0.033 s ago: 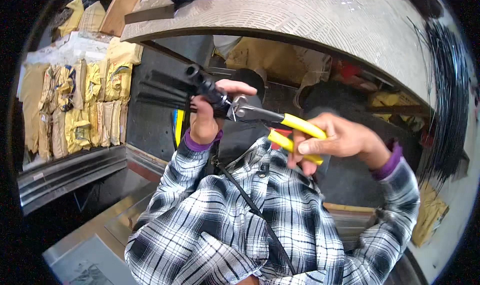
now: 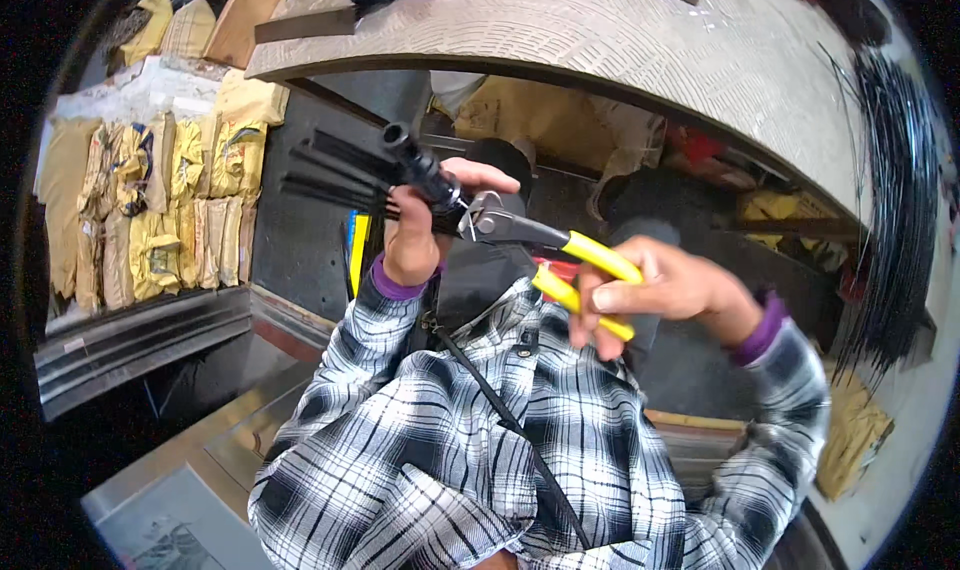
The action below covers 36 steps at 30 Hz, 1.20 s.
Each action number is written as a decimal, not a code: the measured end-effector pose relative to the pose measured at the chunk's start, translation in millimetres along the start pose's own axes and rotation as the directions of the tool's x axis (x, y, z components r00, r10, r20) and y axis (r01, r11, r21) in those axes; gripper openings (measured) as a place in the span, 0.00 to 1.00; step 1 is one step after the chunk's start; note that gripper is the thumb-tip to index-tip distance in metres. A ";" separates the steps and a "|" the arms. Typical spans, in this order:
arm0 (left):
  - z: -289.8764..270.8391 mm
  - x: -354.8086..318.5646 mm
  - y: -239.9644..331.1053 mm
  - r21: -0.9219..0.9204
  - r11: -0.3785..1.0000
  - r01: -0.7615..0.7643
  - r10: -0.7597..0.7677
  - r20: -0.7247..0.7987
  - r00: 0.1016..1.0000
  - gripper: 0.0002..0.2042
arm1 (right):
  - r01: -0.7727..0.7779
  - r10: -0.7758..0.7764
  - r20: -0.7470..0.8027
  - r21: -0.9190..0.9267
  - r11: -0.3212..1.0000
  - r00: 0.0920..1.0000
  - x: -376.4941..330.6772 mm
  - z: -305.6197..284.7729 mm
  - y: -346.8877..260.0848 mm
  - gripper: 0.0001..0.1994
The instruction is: Bundling multiple black wires together into a plastic connector and securing them using pliers.
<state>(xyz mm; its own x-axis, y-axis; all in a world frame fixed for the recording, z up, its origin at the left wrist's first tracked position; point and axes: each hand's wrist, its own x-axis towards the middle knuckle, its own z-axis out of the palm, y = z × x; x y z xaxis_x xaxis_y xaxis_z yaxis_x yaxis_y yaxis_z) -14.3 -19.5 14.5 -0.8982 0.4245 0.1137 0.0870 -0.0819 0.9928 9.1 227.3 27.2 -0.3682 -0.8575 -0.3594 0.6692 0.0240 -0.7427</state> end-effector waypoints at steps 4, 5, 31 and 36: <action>-14.7 4.9 -12.4 -0.090 0.996 0.020 -0.010 0.106 0.994 0.42 | 0.261 -0.290 0.030 0.360 0.896 0.956 41.6 19.4 58.0 0.24; -13.7 5.0 -14.4 -0.081 0.997 0.019 -0.012 0.091 0.996 0.42 | 0.325 -0.362 0.006 0.427 0.844 0.932 53.8 27.7 64.3 0.24; -7.8 -10.3 -16.8 -0.216 0.972 -0.090 0.056 -0.158 0.986 0.31 | 0.066 -0.356 -0.233 -0.751 0.658 0.905 16.7 17.3 -35.2 0.21; -7.1 -7.9 -13.6 -0.215 0.972 -0.090 0.065 -0.120 0.991 0.31 | 0.087 -0.396 -0.218 -0.776 0.624 0.892 14.9 13.7 -36.5 0.21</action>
<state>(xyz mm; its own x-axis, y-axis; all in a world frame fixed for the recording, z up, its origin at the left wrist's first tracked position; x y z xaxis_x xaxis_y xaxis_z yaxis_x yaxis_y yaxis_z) -11.5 -28.1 -0.2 -0.9359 0.3068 0.1730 0.0728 -0.3122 0.9472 -11.9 206.6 56.7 -0.7341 -0.6623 -0.1497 -0.1156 0.3392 -0.9336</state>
